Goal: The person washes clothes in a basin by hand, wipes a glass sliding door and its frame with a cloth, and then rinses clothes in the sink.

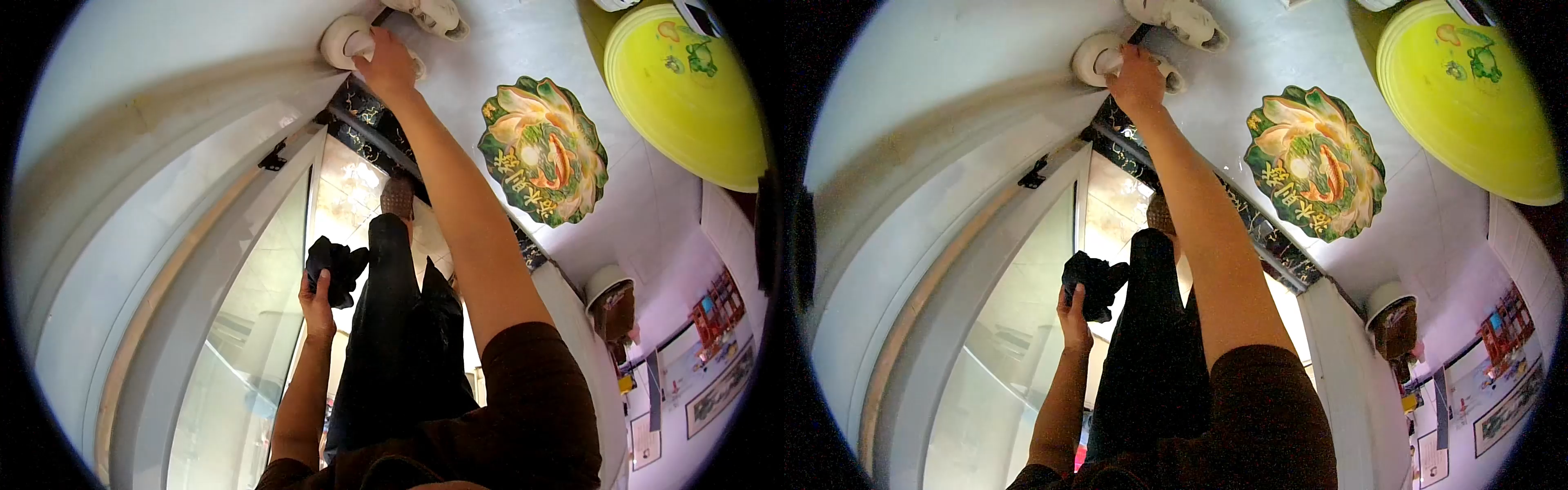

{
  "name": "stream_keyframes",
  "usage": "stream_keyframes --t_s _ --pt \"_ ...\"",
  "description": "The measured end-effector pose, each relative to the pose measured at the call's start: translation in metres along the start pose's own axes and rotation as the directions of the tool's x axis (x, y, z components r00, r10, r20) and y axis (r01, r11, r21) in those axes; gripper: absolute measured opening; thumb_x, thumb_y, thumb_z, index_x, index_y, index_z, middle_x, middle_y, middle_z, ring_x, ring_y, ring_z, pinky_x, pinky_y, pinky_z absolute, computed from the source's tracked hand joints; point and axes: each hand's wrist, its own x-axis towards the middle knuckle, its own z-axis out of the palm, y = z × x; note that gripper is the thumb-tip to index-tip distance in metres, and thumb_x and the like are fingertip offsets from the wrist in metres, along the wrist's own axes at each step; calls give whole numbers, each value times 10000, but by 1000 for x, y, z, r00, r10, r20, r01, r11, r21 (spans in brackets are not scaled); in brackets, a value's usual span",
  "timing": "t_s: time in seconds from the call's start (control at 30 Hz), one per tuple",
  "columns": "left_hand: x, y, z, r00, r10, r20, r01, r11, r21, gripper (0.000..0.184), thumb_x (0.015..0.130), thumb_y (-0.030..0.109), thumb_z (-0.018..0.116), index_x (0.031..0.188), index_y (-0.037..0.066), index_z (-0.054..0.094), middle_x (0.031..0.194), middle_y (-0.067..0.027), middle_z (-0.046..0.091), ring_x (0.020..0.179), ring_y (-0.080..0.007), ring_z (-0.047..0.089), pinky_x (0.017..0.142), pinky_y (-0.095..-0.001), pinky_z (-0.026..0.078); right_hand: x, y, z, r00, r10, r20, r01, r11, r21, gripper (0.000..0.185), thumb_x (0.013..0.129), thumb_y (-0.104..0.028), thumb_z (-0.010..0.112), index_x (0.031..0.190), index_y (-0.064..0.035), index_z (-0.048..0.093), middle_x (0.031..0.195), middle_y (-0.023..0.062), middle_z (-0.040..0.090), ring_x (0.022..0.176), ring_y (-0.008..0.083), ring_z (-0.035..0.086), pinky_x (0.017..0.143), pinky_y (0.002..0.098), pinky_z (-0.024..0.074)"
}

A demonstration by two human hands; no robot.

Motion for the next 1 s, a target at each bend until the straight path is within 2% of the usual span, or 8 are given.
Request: stream_keyframes --t_s 0.1,0.2,0.3,0.37,0.43,0.53,0.9,1.0 --pt "8 -5 -4 1000 29 7 -29 999 22 393 927 252 621 1231 13 551 1083 -75 626 949 -166 595 815 -312 491 -2 8 -14 1000 6 -25 -4 998 69 470 796 -287 691 1197 -90 544 1140 153 588 1029 342 579 850 451 483" --pt "10 -1 -1 999 37 14 -37 999 17 391 928 267 619 1226 22 555 1080 -73 628 940 -166 598 805 -302 492 4 39 -18 961 86 -262 -100 994 -41 521 774 -259 695 1230 -80 519 1215 199 534 1066 380 551 865 462 485" --pt "15 -13 -11 1000 24 -4 -24 999 45 391 928 278 618 1223 29 558 1078 -70 631 936 -163 599 799 -295 493 18 45 -39 798 257 -546 -159 962 221 433 799 -249 661 1184 -65 583 1188 222 526 1030 394 554 865 462 485" --pt "14 -12 -10 1000 12 -1 -12 999 33 386 927 273 619 1220 29 558 1076 -68 632 937 -162 600 801 -295 492 43 91 -7 771 145 -621 -89 989 120 398 808 -228 649 1175 -81 603 1158 223 527 1023 399 555 848 464 488" --pt "11 -5 -6 1000 -2 7 2 1000 21 384 927 268 620 1219 27 557 1076 -67 632 940 -161 600 806 -296 491 53 94 -9 880 166 -445 -154 986 64 454 835 -262 626 1253 -104 543 1236 248 475 1135 408 467 926 499 401" --pt "9 0 -2 1000 -10 11 10 1000 11 374 928 249 620 1217 19 557 1068 -74 639 921 -166 611 798 -298 498 63 92 -11 956 185 -228 -209 974 -86 428 845 -246 612 1244 -102 556 1227 251 499 1102 401 497 904 493 422" --pt "19 -8 -10 996 79 -37 -77 995 57 391 926 253 625 1233 21 554 1070 -69 627 942 -157 596 817 -295 492 70 85 -54 967 215 -135 -250 895 -369 321 887 -187 549 1183 -91 624 1204 258 574 991 382 601 833 466 495" --pt "15 -10 -9 996 85 -8 -85 996 -1 391 925 259 628 1229 24 556 1066 -64 629 933 -156 596 814 -293 491 18 60 -99 965 253 -68 -260 893 -368 414 814 -188 649 1221 -135 598 1149 203 514 1015 385 573 811 455 504"
